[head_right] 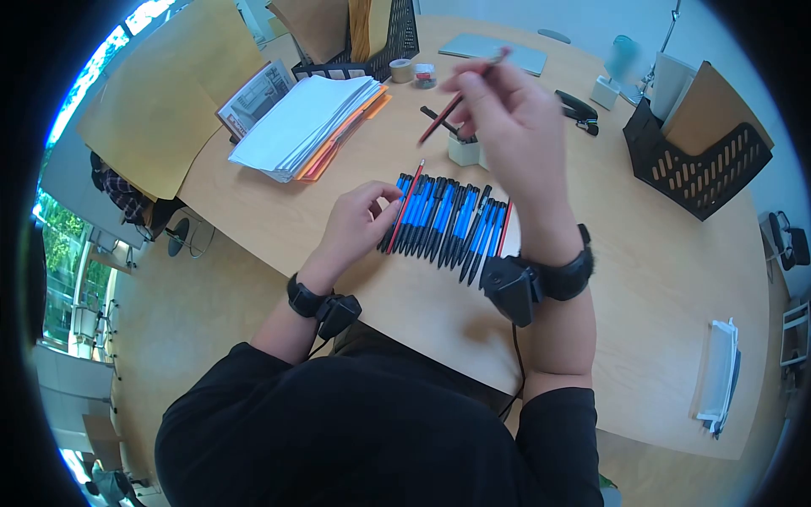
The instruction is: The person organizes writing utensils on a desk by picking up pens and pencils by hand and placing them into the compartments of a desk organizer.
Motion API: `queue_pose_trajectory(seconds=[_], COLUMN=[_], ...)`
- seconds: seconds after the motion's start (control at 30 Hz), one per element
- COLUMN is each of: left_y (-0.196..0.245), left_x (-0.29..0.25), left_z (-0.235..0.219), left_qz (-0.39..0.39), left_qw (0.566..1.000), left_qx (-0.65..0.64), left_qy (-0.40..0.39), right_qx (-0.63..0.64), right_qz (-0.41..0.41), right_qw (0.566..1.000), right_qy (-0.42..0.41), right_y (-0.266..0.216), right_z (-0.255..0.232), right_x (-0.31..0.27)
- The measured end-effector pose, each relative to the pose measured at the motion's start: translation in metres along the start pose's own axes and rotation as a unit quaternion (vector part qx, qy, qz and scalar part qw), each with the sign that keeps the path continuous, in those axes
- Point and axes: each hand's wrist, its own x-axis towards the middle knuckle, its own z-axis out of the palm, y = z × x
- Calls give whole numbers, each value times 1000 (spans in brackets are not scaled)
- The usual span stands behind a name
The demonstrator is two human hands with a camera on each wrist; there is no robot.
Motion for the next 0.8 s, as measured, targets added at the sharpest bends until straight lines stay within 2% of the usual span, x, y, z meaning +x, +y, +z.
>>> queue_pose_trajectory(seconds=[0.07,0.17,0.23,0.3,0.43,0.53,0.6,0.73,0.8], left_y=[-16,-31,-32,-32,-23,-19,-18,-21,-23], left_x=[-2,-4,-3,-2,3,5,6,5,4], left_z=[5,13,14,15,13,12,12,16,18], left_qz=[-22,-28,-51,-74,-109,-130,-133,-128,-124], left_qw=[994,982,974,964,955,946,942,944,943], left_qx=[98,175,203,231,251,270,283,276,282], left_qy=[-49,-70,-90,-108,-115,-122,-123,-128,-125], right_qx=[2,-40,-68,-134,-77,-69,-72,-65,-33], right_qz=[-60,-68,-59,-11,42,8,-98,-109,-79], right_qw=[995,989,988,982,988,985,976,981,988], right_qy=[79,121,127,134,127,158,179,148,131], right_y=[4,25,45,63,83,88,84,68,61], right_z=[-11,-25,-33,-38,-40,-42,-43,-44,-40], right_x=[6,17,22,26,29,31,31,29,27])
